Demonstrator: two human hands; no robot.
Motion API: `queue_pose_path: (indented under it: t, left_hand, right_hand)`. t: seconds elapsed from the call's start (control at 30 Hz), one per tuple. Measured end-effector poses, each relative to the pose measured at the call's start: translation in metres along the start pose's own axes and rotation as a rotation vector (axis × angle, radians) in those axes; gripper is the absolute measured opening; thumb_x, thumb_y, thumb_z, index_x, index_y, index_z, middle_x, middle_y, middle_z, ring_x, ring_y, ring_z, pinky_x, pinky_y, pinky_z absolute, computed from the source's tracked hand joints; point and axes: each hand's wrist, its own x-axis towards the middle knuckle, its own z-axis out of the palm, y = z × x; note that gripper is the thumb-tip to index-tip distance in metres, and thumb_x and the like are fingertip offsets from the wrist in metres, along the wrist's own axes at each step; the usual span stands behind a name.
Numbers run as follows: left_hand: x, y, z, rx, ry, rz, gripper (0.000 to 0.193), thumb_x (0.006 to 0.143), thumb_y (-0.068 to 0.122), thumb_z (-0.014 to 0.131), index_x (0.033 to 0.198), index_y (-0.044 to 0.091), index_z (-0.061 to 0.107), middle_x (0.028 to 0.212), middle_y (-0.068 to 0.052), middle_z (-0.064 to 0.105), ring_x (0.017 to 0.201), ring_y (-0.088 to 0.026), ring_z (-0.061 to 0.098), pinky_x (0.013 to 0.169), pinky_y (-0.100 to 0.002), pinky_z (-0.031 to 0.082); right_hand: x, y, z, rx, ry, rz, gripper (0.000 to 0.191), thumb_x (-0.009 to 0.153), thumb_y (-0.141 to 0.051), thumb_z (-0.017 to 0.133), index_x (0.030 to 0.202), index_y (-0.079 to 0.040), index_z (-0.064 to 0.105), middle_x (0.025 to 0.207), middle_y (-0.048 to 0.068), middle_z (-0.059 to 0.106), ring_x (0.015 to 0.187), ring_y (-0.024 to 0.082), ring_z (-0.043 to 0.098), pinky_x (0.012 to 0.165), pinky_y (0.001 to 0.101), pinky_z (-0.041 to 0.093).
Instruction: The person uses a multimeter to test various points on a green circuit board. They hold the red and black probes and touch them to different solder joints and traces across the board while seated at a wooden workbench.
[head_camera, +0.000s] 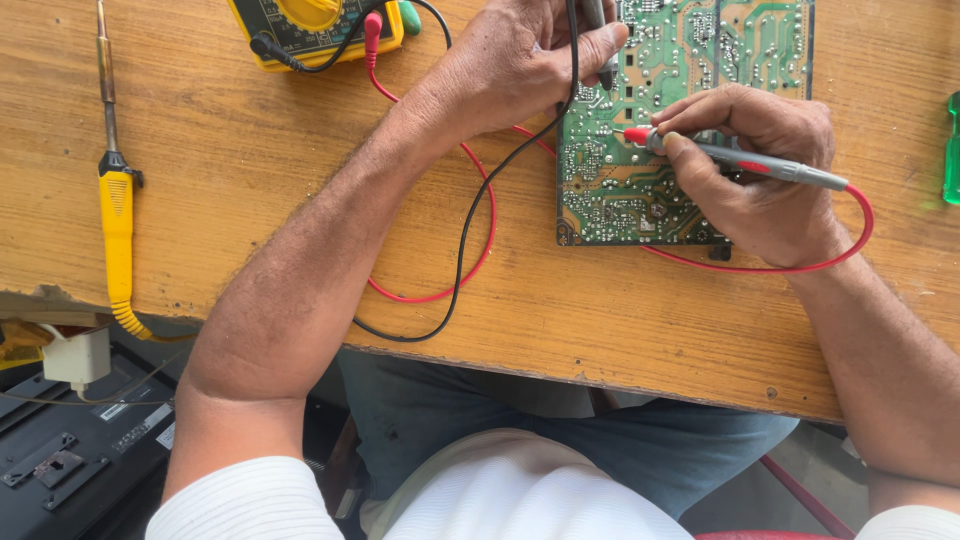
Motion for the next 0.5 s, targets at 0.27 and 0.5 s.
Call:
queue_pose_path:
  t: [0.27, 0.5]
  left_hand:
    - [0.0007, -0.0040, 0.0014, 0.029, -0.004, -0.010, 0.018, 0.114, 0.021, 0.064, 0.109, 0.004, 0.061, 0.087, 0.000, 0.066, 0.080, -0.008, 0.063, 0.071, -0.027, 0.054]
    - [0.0000, -0.0007, 0.0012, 0.048, -0.003, 0.015, 0.020, 0.115, 0.022, 0.065, 0.110, 0.003, 0.060, 0.089, 0.000, 0.067, 0.083, -0.008, 0.065, 0.073, -0.027, 0.056]
  right_hand:
    - [-0.0031, 0.0060, 0.0005, -0.002, 0.001, 0.008, 0.005, 0.104, -0.003, 0.071, 0.103, 0.000, 0.074, 0.100, 0.007, 0.077, 0.079, 0.005, 0.068, 0.071, 0.0188, 0.055]
    - [-0.0026, 0.0031, 0.0000, -0.015, 0.005, 0.012, 0.004, 0.104, -0.003, 0.072, 0.104, 0.000, 0.074, 0.100, 0.007, 0.077, 0.078, 0.005, 0.068, 0.070, 0.0188, 0.054]
